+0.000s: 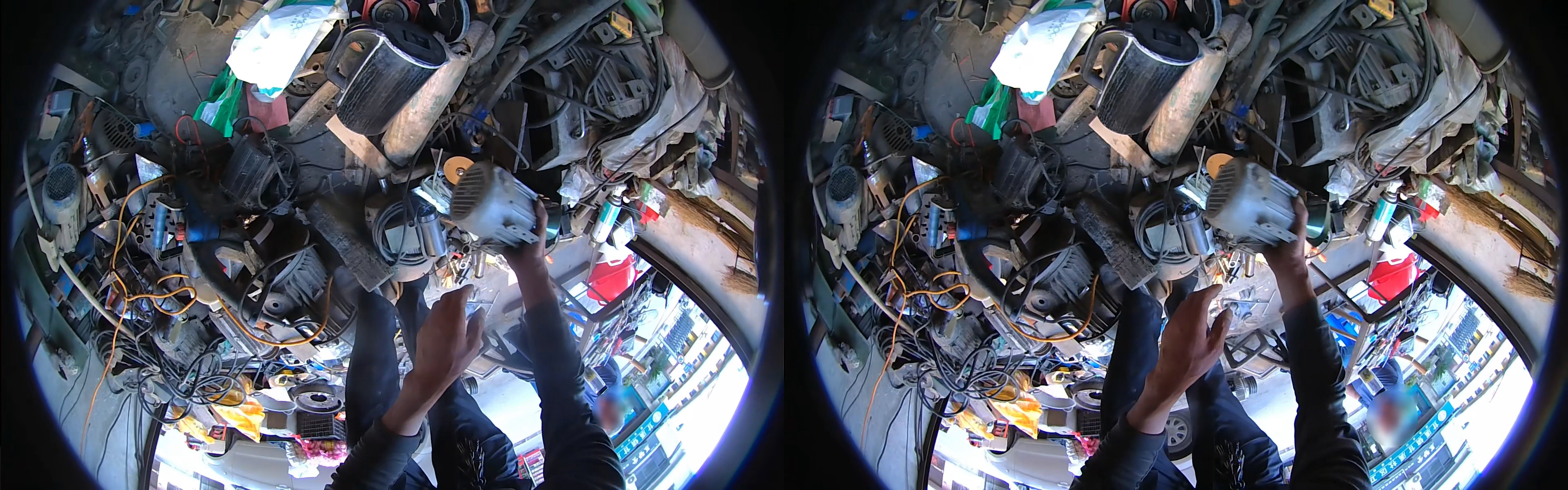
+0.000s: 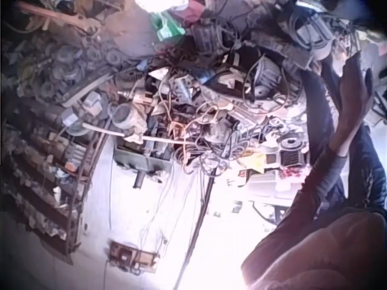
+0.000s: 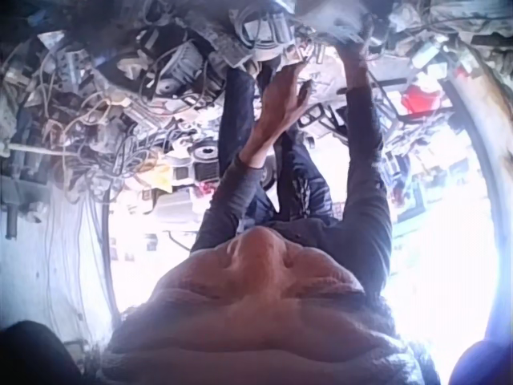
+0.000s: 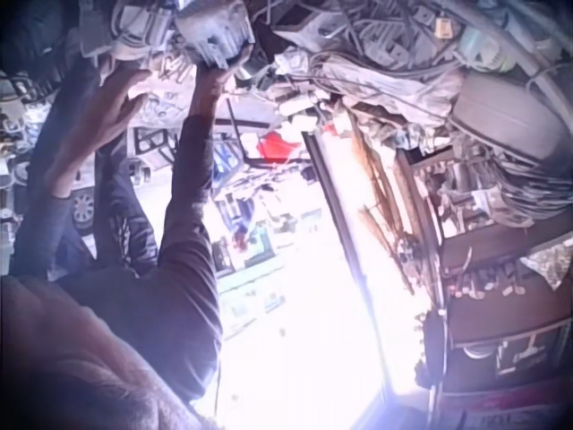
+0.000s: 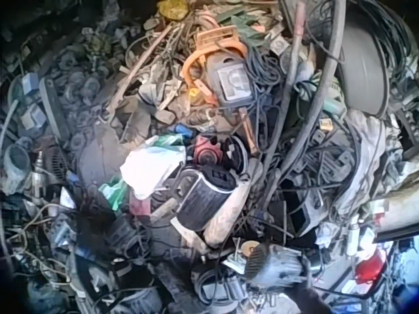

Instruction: The person rummages through a cluttered pile of tools and parts, then sits on the ground to work on a large electric motor. They use a screwdriver to remove screws from the motor's end cap and attempt to open the casing.

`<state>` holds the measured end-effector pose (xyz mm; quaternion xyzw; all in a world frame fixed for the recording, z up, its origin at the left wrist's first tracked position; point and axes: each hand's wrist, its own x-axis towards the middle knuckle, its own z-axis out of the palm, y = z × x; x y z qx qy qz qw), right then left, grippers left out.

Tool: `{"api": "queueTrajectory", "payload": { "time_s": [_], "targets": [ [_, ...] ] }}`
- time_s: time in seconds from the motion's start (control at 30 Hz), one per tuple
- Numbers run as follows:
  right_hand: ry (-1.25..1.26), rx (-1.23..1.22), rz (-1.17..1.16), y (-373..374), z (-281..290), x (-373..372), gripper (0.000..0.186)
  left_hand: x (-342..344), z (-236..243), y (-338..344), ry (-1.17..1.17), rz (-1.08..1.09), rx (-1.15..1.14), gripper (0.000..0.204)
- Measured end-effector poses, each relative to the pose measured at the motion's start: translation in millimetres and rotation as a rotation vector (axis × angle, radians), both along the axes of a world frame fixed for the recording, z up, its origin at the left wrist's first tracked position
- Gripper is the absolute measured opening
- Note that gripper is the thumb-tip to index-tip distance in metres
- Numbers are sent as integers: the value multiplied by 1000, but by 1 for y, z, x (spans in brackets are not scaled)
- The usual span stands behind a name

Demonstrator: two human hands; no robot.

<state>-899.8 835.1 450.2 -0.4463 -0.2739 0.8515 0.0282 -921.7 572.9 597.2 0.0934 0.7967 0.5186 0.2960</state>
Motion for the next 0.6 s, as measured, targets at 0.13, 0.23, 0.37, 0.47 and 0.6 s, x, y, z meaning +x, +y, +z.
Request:
{"api": "queueTrajectory", "payload": {
  "time_s": [0.13, 0.23, 0.37, 0.47, 0.6],
  "targets": [
    [52, 238, 260, -45, -10, -55, 59, -4, -2, -7, -48, 38, -49, 41],
    [22, 232, 342, -38, -62, -69, 46, -8, 3, -7, -129, 16, -107, 40],
    [62, 1312, 786, -43, -92, -108, 45, -6, -1, -10, -126, 19, -118, 39],
    [-531, 820, 746, -68, -84, -173, 45, -3, -2, -13, -21, 67, -92, 38],
    [-252, 793, 974, -76, -74, -201, 38, -7, -3, -16, 30, 113, -65, 36]
  ]
}}
